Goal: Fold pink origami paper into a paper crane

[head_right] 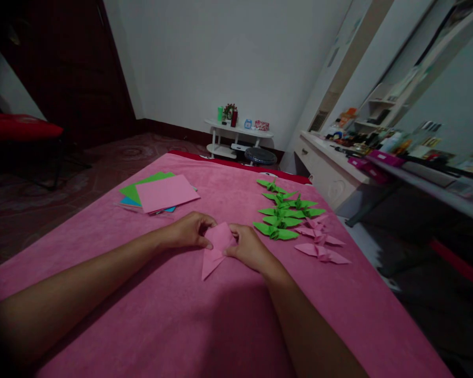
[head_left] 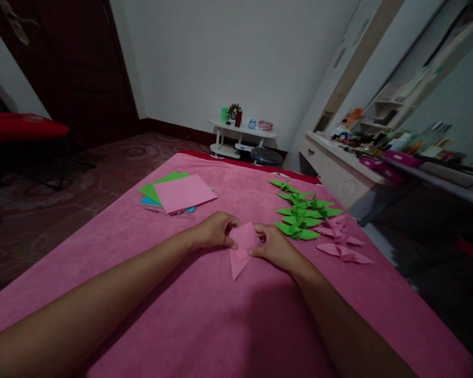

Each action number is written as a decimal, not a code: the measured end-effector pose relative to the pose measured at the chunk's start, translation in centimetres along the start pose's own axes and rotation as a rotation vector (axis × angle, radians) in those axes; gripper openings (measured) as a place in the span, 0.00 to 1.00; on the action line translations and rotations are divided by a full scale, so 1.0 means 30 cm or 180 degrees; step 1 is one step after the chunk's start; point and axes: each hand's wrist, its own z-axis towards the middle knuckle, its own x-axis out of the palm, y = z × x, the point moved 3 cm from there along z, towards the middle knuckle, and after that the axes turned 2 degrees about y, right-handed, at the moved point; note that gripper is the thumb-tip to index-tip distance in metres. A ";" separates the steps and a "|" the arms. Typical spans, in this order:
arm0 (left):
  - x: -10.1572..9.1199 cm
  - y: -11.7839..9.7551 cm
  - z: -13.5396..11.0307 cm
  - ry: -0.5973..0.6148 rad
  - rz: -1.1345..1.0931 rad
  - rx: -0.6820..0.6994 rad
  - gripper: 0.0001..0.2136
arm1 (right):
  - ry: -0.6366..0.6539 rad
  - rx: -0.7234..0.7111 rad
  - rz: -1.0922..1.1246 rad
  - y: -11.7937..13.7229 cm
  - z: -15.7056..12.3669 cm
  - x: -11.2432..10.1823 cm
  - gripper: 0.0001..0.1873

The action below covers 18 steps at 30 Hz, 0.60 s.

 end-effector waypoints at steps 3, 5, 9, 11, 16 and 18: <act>0.001 -0.002 0.003 0.0076 -0.0181 -0.0120 0.13 | -0.0090 0.0110 -0.0412 -0.015 -0.003 -0.030 0.12; 0.001 -0.009 0.003 0.0119 -0.0278 -0.0166 0.13 | -0.0104 0.0107 -0.0610 -0.018 -0.005 -0.042 0.09; 0.001 -0.015 -0.005 0.0034 -0.0338 -0.0101 0.11 | -0.0100 0.0046 -0.0900 -0.016 -0.011 -0.037 0.04; 0.003 -0.012 -0.012 -0.0031 -0.0318 -0.0059 0.08 | -0.0171 0.0065 -0.0989 -0.018 -0.014 -0.029 0.03; -0.001 -0.015 -0.027 -0.0245 -0.0259 -0.0030 0.06 | -0.0326 0.0083 -0.1076 -0.026 -0.019 -0.007 0.04; -0.007 -0.024 -0.030 -0.0408 -0.0345 -0.0093 0.06 | -0.0333 0.0076 -0.1151 -0.023 -0.018 0.002 0.04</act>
